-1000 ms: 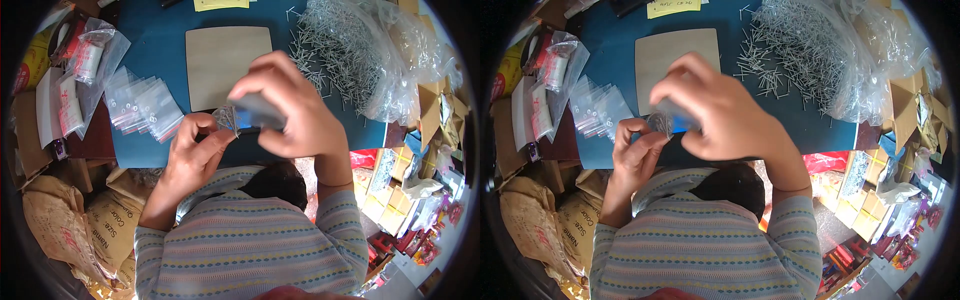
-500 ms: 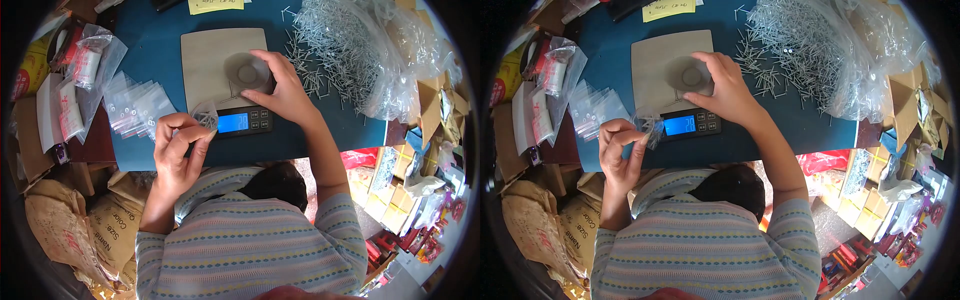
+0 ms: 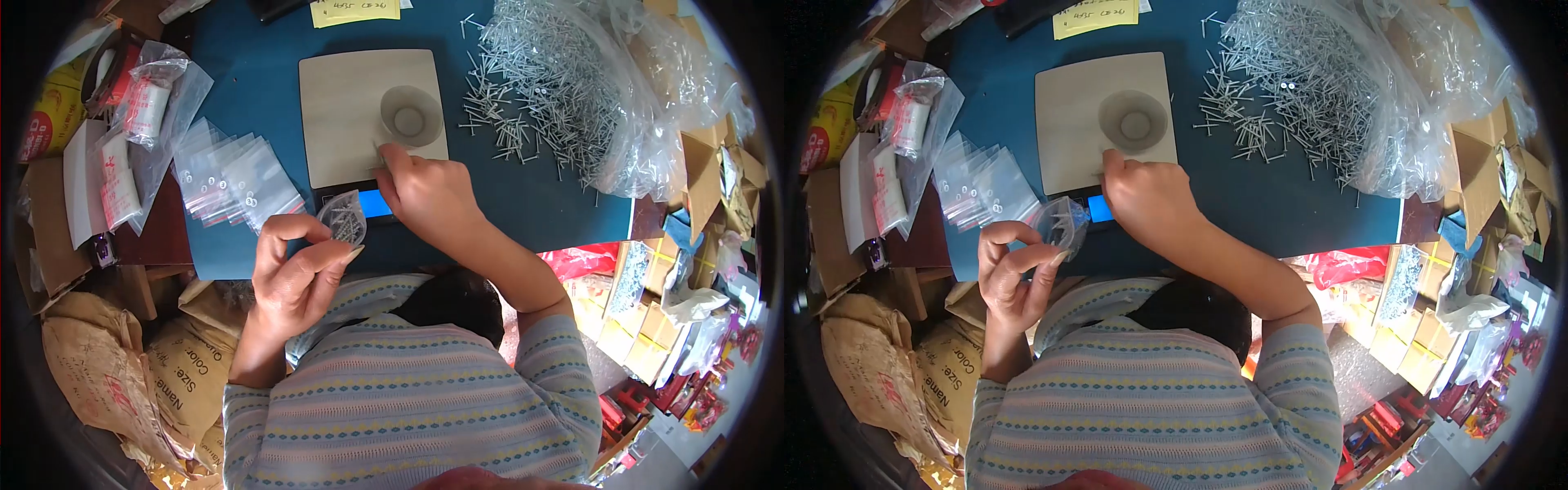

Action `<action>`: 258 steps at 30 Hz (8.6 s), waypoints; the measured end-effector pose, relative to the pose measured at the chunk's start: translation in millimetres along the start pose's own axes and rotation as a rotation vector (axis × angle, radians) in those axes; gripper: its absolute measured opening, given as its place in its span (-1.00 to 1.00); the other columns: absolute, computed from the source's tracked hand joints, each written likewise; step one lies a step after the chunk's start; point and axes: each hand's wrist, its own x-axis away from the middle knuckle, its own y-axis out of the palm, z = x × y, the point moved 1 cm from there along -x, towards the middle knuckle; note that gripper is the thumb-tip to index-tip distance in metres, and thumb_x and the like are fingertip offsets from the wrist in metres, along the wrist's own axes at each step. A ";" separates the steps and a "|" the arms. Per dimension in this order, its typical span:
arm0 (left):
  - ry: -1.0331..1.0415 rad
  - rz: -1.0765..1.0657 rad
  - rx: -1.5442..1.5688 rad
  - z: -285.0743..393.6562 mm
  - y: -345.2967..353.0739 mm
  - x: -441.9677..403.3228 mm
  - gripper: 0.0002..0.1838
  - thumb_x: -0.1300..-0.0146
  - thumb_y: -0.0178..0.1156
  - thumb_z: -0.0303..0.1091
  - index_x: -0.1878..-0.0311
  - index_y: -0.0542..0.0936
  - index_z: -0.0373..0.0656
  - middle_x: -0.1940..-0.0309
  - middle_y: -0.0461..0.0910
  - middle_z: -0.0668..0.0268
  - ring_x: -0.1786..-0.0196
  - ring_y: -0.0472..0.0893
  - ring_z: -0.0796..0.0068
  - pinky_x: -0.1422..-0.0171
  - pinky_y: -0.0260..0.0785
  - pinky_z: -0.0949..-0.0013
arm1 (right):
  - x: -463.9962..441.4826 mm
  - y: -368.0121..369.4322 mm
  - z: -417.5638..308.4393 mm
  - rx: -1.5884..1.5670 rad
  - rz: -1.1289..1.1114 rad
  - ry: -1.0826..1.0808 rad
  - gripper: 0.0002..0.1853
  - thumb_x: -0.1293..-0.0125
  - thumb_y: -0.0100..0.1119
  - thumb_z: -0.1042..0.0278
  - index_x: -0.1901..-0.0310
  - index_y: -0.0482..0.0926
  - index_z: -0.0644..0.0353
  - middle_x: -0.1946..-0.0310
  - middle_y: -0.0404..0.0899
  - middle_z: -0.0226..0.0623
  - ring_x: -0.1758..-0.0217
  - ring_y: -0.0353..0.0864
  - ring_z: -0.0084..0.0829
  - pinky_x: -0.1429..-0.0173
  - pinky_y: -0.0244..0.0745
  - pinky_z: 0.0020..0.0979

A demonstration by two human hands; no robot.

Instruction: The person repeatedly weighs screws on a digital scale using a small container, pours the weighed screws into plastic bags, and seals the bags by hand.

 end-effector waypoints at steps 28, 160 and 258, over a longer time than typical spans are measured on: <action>0.015 0.009 0.181 -7.3 5.4 -0.8 -0.81 -0.05 0.40 -0.54 0.23 0.69 -0.15 -0.05 0.44 0.08 0.10 0.60 0.30 0.07 0.49 0.36 | 0.3 -38.6 8.8 -0.840 0.002 -0.211 -0.82 -0.14 0.36 0.46 0.20 0.61 0.12 0.40 0.55 -0.37 0.46 0.54 -0.41 0.38 0.44 -0.42; -0.273 -0.170 -0.023 -6.9 -4.4 -4.6 -0.72 -0.02 0.35 -0.68 0.15 0.65 -0.27 0.17 0.62 0.18 0.23 0.62 0.44 0.20 0.48 0.44 | 10.9 -42.5 61.3 -0.964 -0.030 0.176 -0.84 -0.35 0.22 0.34 0.12 0.60 0.21 0.46 0.53 -0.54 0.49 0.37 -0.77 0.42 0.31 -0.61; -0.102 -0.170 0.026 -12.5 34.8 -8.8 -0.74 -0.06 0.27 -0.74 0.16 0.63 -0.28 0.20 0.41 0.18 0.31 0.55 0.33 0.27 0.44 0.31 | -30.2 -54.1 16.6 -0.813 -0.169 -0.291 -0.49 0.26 0.19 0.67 0.12 0.50 0.13 0.17 0.40 -0.29 0.12 0.50 -0.29 0.00 0.38 -0.38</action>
